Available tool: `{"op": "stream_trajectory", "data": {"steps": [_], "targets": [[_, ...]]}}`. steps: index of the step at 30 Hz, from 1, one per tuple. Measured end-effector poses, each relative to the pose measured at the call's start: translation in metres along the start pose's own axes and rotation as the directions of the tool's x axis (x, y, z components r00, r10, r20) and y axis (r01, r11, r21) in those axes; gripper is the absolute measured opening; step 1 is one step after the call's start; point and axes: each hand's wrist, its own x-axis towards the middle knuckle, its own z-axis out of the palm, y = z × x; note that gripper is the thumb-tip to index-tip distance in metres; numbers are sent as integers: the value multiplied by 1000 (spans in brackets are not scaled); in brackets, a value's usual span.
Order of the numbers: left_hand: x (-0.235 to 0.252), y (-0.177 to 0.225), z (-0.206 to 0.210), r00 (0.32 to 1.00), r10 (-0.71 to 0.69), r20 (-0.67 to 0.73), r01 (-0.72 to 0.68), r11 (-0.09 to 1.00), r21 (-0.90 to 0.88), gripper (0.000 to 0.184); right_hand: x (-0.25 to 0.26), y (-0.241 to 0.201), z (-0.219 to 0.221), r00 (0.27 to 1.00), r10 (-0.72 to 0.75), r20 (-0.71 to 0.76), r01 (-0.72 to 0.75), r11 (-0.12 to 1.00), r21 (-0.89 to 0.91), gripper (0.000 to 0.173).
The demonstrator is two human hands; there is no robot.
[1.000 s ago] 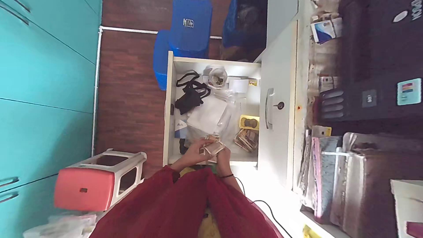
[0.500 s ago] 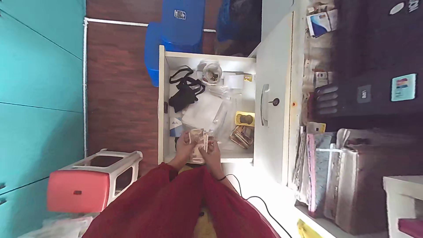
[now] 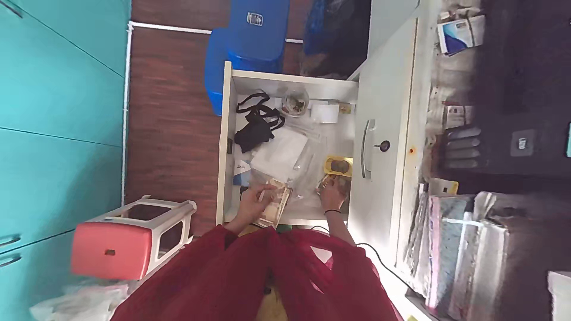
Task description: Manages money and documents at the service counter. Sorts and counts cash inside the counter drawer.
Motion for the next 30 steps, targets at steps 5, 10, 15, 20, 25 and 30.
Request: {"op": "stream_trajectory", "data": {"steps": [5,10,15,20,25,30], "targets": [[1,0,-1,998,57,4,-57,998,35,28,10,-2,6,994,-60,91,74,984,-161,42],[4,-5,-2,989,150,6,-149,977,151,28,-2,4,-4,1000,-9,-3,9,1000,-15,39],[8,-4,0,995,89,36,-94,982,164,28,-15,10,-8,994,45,-104,-31,990,135,34],[8,-7,2,980,185,66,-193,970,147,22,-27,10,0,977,91,-191,-43,969,243,32],[15,-2,5,990,76,116,-97,976,195,24,-79,-5,3,882,52,-468,185,875,447,30],[18,-7,10,990,-101,93,105,994,-35,38,-148,-34,23,611,-483,-627,771,544,332,27]]}}
